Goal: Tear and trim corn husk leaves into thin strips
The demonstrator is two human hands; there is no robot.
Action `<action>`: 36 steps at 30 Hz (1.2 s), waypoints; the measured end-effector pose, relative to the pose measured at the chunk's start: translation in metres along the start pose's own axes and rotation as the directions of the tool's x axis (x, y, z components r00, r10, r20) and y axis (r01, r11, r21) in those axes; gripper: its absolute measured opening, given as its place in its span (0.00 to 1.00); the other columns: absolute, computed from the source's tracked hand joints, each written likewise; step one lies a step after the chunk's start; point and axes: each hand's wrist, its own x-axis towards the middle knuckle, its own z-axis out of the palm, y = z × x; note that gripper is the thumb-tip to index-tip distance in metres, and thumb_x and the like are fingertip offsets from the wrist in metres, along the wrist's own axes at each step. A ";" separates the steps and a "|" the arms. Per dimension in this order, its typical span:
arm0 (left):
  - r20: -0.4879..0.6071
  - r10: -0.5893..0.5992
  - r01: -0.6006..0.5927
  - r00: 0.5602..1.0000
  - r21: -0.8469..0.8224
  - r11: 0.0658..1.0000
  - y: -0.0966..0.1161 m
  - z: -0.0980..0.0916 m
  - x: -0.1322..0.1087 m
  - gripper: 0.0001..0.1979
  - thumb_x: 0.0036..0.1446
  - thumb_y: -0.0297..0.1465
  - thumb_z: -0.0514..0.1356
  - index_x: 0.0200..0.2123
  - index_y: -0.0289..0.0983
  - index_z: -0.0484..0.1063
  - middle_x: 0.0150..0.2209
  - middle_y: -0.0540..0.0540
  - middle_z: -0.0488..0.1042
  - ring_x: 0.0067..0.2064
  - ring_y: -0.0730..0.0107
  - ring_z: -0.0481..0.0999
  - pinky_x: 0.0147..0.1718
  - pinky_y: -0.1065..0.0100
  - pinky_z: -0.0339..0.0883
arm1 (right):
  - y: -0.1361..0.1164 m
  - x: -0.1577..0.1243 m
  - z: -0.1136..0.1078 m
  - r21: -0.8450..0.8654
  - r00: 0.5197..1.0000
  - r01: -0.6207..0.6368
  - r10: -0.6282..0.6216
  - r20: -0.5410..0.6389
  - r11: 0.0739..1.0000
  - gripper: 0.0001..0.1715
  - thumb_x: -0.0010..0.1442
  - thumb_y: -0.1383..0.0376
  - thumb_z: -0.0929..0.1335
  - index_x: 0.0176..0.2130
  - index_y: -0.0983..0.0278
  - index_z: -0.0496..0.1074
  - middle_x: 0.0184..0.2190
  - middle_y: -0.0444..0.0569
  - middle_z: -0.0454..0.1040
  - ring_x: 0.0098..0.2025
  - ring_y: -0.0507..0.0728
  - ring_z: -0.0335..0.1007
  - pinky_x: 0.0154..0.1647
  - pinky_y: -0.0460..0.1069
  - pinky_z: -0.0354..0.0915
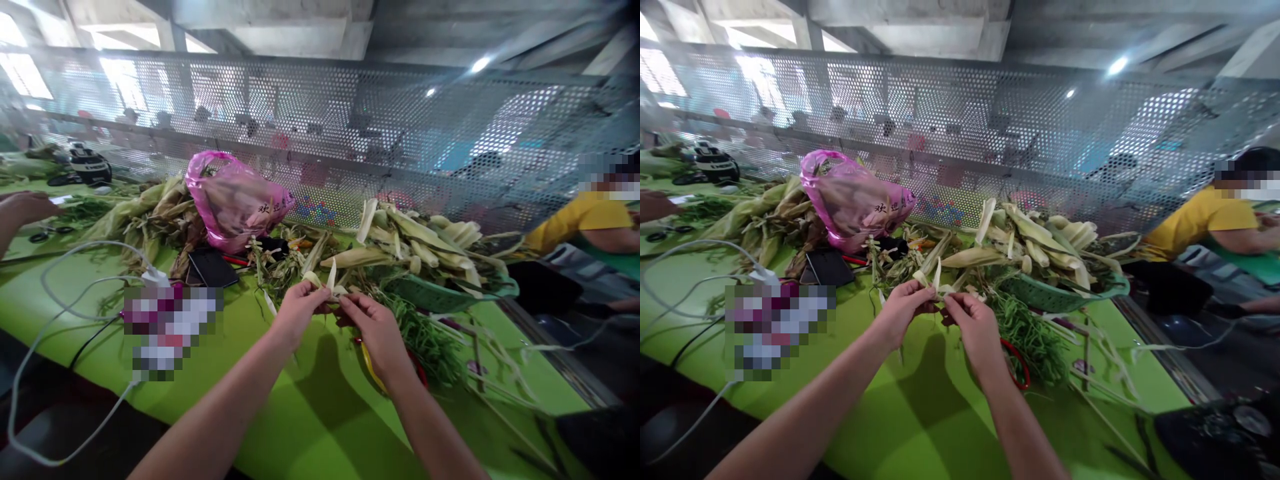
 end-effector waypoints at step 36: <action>0.481 -0.011 -0.369 0.877 0.687 0.626 -0.001 -0.001 -0.004 0.15 0.58 0.38 0.52 0.37 0.37 0.74 0.35 0.48 0.75 0.37 0.69 0.71 0.37 0.71 0.63 | -0.005 0.003 -0.008 0.164 0.995 -0.096 0.096 0.011 0.982 0.19 0.52 0.51 0.72 0.28 0.64 0.69 0.21 0.41 0.63 0.23 0.50 0.56 0.23 0.44 0.55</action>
